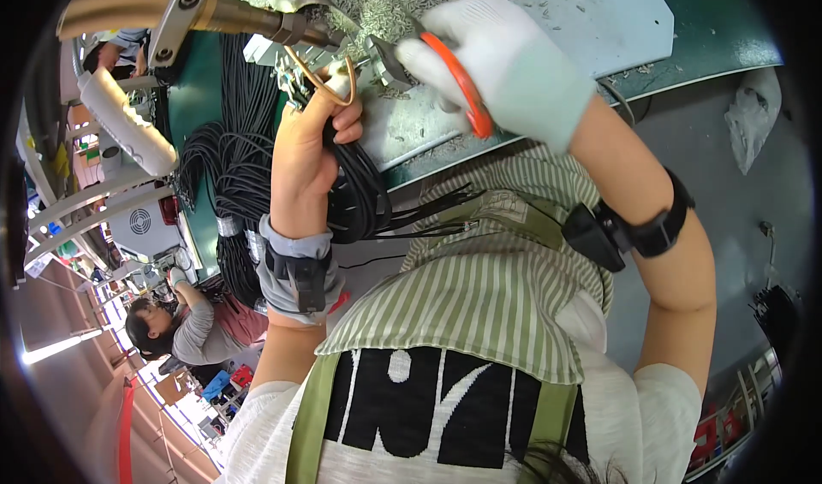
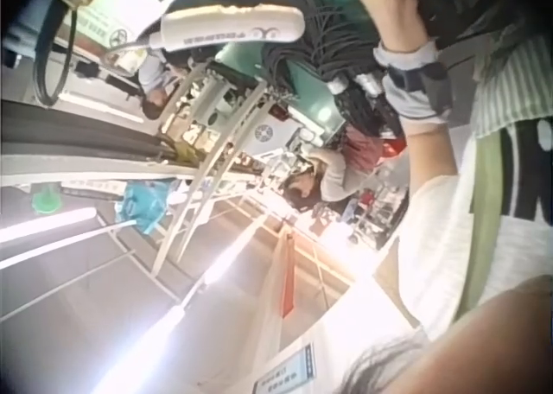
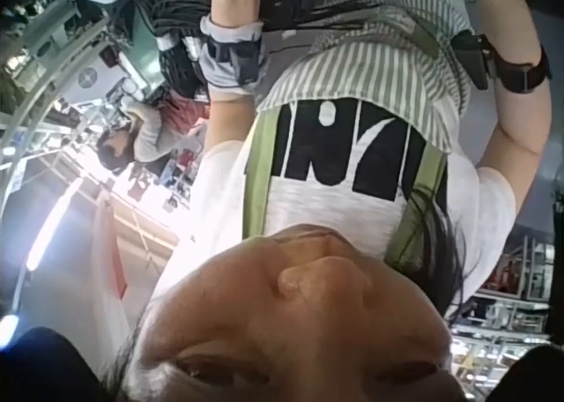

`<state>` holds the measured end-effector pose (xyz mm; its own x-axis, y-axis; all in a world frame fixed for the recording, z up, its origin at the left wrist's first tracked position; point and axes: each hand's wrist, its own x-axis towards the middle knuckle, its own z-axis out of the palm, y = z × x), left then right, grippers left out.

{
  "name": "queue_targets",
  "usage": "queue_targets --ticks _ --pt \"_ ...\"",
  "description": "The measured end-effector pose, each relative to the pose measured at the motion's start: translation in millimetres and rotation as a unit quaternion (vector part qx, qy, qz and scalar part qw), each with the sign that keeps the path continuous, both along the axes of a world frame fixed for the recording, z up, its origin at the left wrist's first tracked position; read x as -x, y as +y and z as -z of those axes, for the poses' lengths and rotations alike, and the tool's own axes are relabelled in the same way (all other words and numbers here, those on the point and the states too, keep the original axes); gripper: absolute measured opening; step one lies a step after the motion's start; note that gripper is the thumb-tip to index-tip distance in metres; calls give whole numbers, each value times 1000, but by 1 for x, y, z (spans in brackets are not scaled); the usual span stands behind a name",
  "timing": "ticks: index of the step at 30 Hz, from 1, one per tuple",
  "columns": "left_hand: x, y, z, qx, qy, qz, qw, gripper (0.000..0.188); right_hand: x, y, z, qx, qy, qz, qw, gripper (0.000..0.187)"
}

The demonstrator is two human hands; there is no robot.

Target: Processing electrical wires using a crimping machine and manual snips at an assembly station.

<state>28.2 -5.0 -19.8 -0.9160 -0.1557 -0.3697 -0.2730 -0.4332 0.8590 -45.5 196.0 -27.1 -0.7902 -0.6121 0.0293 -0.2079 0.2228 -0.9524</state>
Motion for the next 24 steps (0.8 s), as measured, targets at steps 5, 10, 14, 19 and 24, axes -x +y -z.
queue_targets --ticks 5,10,14,19,24 --pt "6 -6 -1 124 11 74 989 4 10 -26 3 17 105 -77 991 29" --pt "4 -7 -7 165 3 85 983 3 8 -30 -7 7 -195 -71 978 34" --pt "8 -12 -9 212 3 120 970 3 12 -35 -4 28 -183 -83 979 28" --pt "-4 -6 -15 279 24 114 953 3 7 -29 -3 26 -87 -122 988 20" --pt "-11 -1 -20 333 42 111 935 4 1 -25 17 49 -65 -131 988 19"
